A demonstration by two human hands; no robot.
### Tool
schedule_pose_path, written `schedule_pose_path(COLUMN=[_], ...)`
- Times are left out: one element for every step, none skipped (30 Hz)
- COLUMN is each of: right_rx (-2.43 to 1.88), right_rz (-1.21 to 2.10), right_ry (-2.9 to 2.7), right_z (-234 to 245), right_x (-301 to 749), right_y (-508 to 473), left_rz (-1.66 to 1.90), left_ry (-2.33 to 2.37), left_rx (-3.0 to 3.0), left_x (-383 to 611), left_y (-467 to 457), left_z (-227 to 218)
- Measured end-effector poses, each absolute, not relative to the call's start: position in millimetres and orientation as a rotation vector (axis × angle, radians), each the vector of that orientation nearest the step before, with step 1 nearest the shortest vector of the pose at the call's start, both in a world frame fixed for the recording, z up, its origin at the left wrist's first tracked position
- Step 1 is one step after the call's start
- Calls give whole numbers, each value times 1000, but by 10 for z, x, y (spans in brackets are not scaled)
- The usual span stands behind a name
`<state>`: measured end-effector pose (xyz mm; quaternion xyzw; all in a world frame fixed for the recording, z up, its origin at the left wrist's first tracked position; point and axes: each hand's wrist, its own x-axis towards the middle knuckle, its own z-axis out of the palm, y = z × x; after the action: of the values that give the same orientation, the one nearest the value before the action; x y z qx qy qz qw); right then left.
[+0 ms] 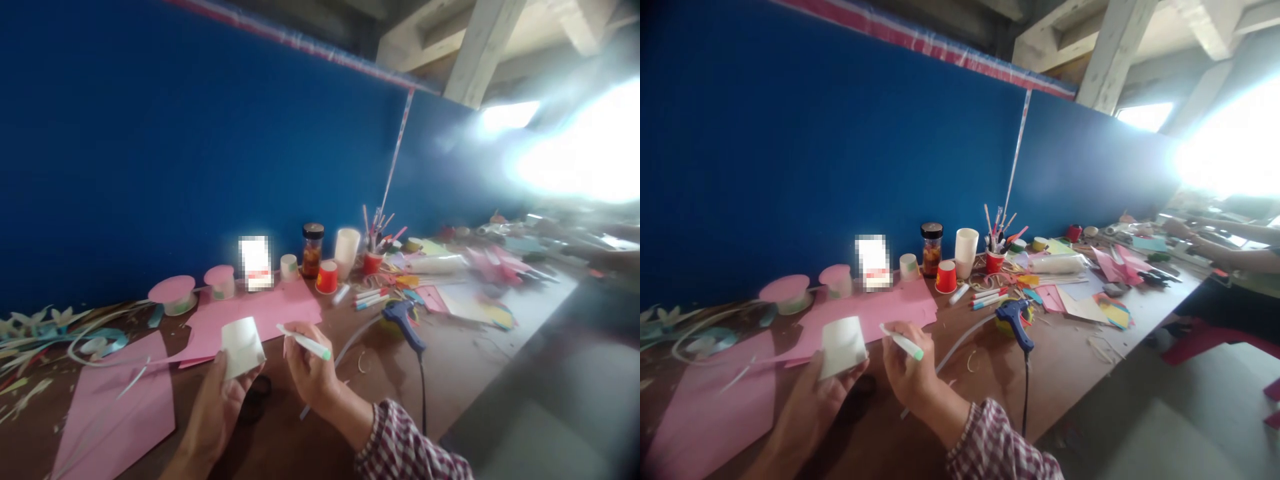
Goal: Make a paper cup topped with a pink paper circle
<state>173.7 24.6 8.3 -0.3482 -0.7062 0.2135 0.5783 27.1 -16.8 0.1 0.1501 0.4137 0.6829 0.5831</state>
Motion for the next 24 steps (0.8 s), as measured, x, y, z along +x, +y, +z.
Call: schedule_pose_path(right_rx=[-816, -815, -814, -815, -818, -824, -832, -841, -853, -862, -861, -851, -835, -816, -795, -777, -762, -752, -748, -752, -760, -772, -784, -794], right_rz=[497, 499, 508, 523, 544, 568, 593, 617, 639, 662, 682, 703, 723, 742, 759, 771, 779, 781, 776, 763, 745, 724, 702, 680], right_ry=[-1652, -1650, -1645, -1641, -1638, -1632, -1627, -1613, -1591, -1571, -1560, -1561, -1572, -1590, -1610, -1631, -1648, -1663, -1675, -1685, -1696, -1711, -1726, -1737], right_z=[81, 77, 70, 60, 49, 34, 18, 0, -17, -31, -42, -47, -46, -40, -31, -19, -8, 1, 7, 9, 8, 6, 3, 0], right_x=[1735, 1733, 1730, 1728, 1726, 1725, 1724, 1725, 1726, 1729, 1732, 1736, 1740, 1744, 1745, 1745, 1744, 1740, 1736, 1732, 1728, 1725, 1723, 1722], right_y=[246, 244, 238, 230, 218, 204, 187, 169, 151, 132, 115, 98, 82, 68, 57, 48, 43, 41, 42, 45, 50, 54, 59, 62], left_rz=[1602, 1610, 1623, 1637, 1648, 1678, 1687, 1691, 1688, 1685, 1671, 1681, 1684, 1687, 1686, 1681, 1675, 1669, 1665, 1660, 1657, 1657, 1654, 1648], left_ry=[964, 967, 973, 974, 964, 963, 961, 953, 954, 958, 960, 965, 964, 967, 971, 971, 970, 965, 958, 949, 941, 937, 935, 939], left_rx=[370, 379, 379, 373, 375, 366, 354, 354, 345, 344, 337, 316, 309, 303, 298, 302, 310, 322, 341, 370, 407, 447, 491, 512], left_x=[262, 255, 248, 244, 242, 242, 244, 248, 252, 257, 262, 267, 272, 277, 280, 283, 285, 287, 288, 288, 288, 288, 288, 288], left_y=[-161, -152, -141, -130, -121, -113, -108, -105, -103, -102, -102, -102, -102, -102, -102, -103, -104, -106, -108, -112, -117, -123, -129, -136], left_z=[-31, -64, -98, -129, -155, -175, -188, -193, -191, -183, -171, -158, -146, -138, -135, -139, -149, -165, -185, -206, -227, -245, -260, -270])
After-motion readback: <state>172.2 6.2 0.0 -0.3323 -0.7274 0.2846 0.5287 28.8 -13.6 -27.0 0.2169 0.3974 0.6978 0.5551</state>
